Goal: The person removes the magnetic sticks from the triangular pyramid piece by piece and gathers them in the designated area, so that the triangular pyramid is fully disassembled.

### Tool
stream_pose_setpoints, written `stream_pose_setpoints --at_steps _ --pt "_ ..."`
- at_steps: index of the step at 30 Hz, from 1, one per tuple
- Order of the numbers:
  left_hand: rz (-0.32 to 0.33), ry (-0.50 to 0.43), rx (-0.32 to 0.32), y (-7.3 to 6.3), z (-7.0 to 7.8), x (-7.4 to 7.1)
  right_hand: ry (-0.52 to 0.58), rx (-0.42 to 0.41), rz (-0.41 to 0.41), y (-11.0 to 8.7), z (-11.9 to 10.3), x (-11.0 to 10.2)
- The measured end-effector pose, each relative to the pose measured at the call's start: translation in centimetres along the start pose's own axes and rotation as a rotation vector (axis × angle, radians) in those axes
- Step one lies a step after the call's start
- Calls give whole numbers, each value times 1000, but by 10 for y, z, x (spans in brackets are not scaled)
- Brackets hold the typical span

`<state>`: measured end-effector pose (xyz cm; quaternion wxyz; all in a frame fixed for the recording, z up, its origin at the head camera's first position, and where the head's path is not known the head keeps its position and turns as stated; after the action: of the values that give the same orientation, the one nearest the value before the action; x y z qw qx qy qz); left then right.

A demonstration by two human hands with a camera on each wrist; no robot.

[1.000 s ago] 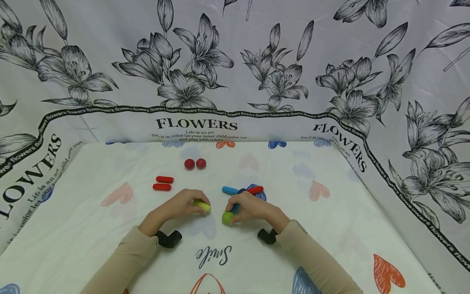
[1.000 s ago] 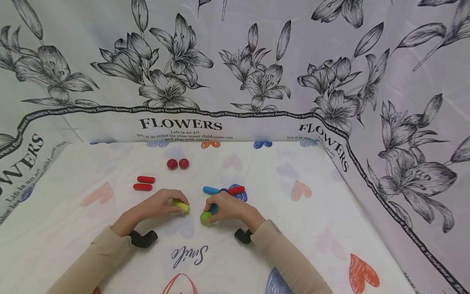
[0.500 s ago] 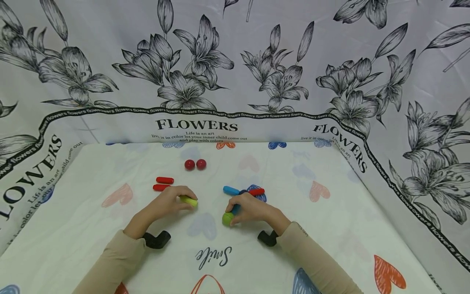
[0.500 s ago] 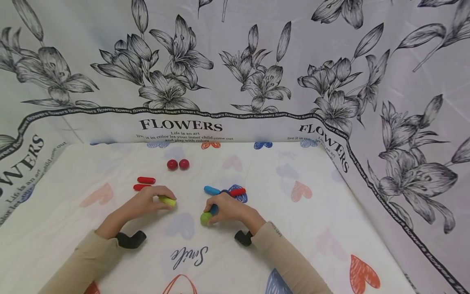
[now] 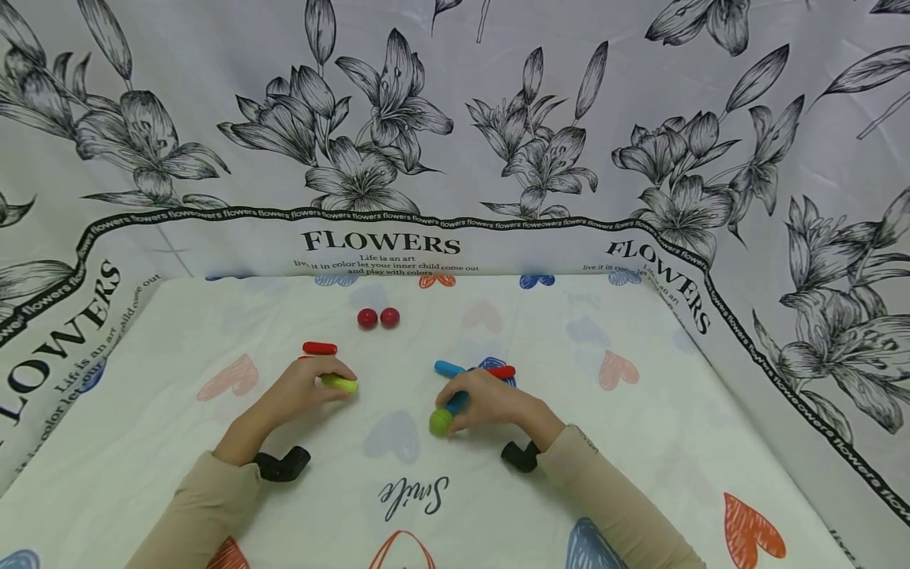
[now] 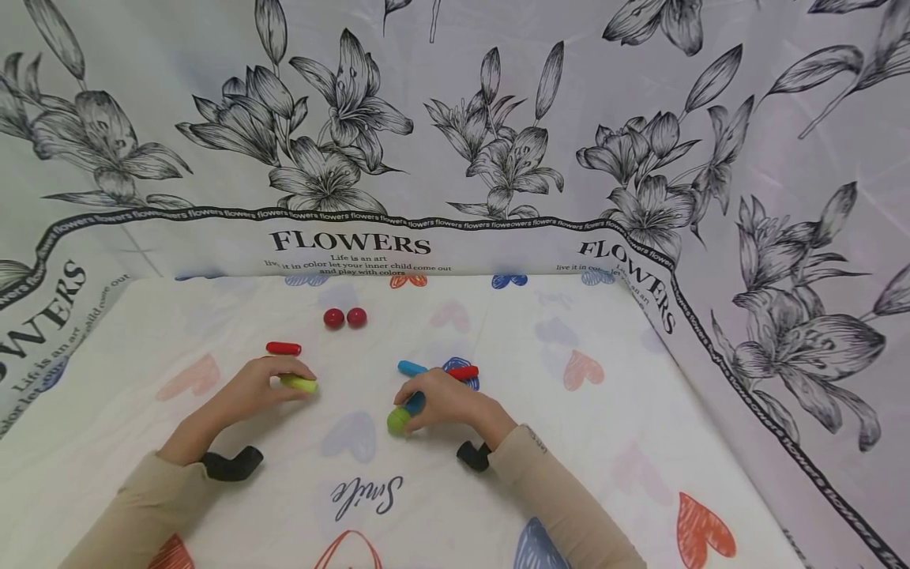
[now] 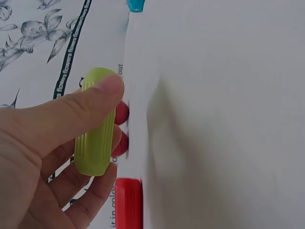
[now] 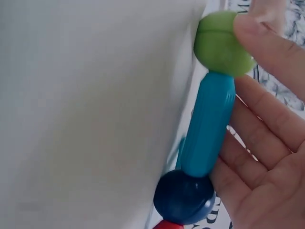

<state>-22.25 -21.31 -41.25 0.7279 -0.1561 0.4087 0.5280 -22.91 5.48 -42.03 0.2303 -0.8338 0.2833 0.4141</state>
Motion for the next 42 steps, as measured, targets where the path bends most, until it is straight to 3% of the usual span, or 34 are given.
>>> stream_pose_setpoints --at_steps 12,19,26,37,42 --pt "56 85 -77 -12 -19 -13 -133 -17 -13 0 -4 -6" --pt "70 104 -107 -14 -25 -17 -136 -13 -1 -1 -6 -7" --pt "56 118 -175 -16 -32 -19 -153 -17 7 1 -4 -6" --pt "82 152 -150 -15 -36 -19 -153 -11 25 1 -5 -5" --pt "63 167 -162 -13 -35 -19 -157 -19 35 2 -6 -4"
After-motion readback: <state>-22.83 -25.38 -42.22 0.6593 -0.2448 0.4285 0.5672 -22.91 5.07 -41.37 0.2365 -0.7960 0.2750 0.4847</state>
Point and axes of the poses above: each hand's wrist, its own y-axis towards the middle knuckle, its own x-axis out of the palm, z = x × y, the point moved 5 cm from there along y, towards the middle knuckle, and after that the axes turned 3 degrees about -y, right-handed, at the moved point
